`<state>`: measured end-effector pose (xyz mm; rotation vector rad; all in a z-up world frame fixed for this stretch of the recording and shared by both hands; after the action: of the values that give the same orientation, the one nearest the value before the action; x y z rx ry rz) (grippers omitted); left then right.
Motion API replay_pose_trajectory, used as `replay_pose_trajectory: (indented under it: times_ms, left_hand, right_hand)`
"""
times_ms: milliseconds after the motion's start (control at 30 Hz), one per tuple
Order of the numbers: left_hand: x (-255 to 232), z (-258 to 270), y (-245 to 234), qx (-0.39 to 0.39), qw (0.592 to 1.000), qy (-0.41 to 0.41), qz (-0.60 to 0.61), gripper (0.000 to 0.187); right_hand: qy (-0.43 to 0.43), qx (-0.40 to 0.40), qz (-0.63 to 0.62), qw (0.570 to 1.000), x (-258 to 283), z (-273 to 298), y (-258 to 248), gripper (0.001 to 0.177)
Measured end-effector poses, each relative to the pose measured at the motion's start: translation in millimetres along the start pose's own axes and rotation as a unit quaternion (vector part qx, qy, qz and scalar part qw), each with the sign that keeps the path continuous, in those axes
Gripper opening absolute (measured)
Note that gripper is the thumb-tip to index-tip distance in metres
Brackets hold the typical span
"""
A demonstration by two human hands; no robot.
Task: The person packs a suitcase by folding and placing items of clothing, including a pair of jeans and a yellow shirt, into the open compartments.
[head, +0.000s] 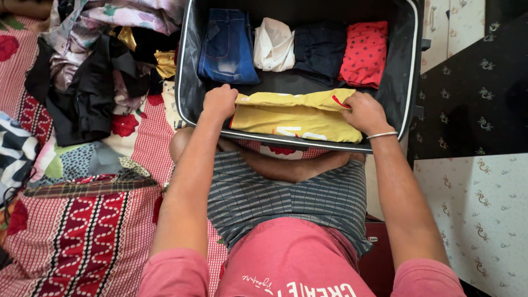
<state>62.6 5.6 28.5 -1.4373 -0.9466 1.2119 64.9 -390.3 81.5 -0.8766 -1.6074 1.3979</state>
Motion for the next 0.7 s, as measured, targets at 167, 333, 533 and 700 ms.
replay_pose_trajectory:
  times_ms: [167,333,533,700]
  left_hand:
    - [4.9,5.6,31.2,0.100,0.995,-0.026,-0.012,0.018]
    - [-0.1,10.3,49.1,0.200,0.979,-0.032,-0.032,0.018]
    - [-5.3,18.8,61.2,0.258,0.965,-0.037,-0.002,0.025]
    - [-5.7,17.9,68.9,0.263,0.964,-0.033,-0.008,0.021]
  right_hand:
    - [0.004,0.108,-0.002,0.994,-2.8,6.2,29.9,0.029]
    - [0.036,0.215,0.003,0.976,-7.0,14.0,54.4,0.030]
    - [0.039,0.324,0.055,0.944,-2.1,24.3,81.7,0.029]
    - [0.040,0.378,0.079,0.921,-2.4,29.4,101.0,0.033]
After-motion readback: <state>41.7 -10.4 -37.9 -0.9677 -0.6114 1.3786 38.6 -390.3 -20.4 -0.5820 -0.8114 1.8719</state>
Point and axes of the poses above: each hand's wrist, its own z-axis away from the middle knuckle, its own y-axis out of the palm, x = y × z, the point moved 10 cm from there along -z, towards the middle knuckle, and after that the axes turned 4 degrees about z, right-handed, at the moved point
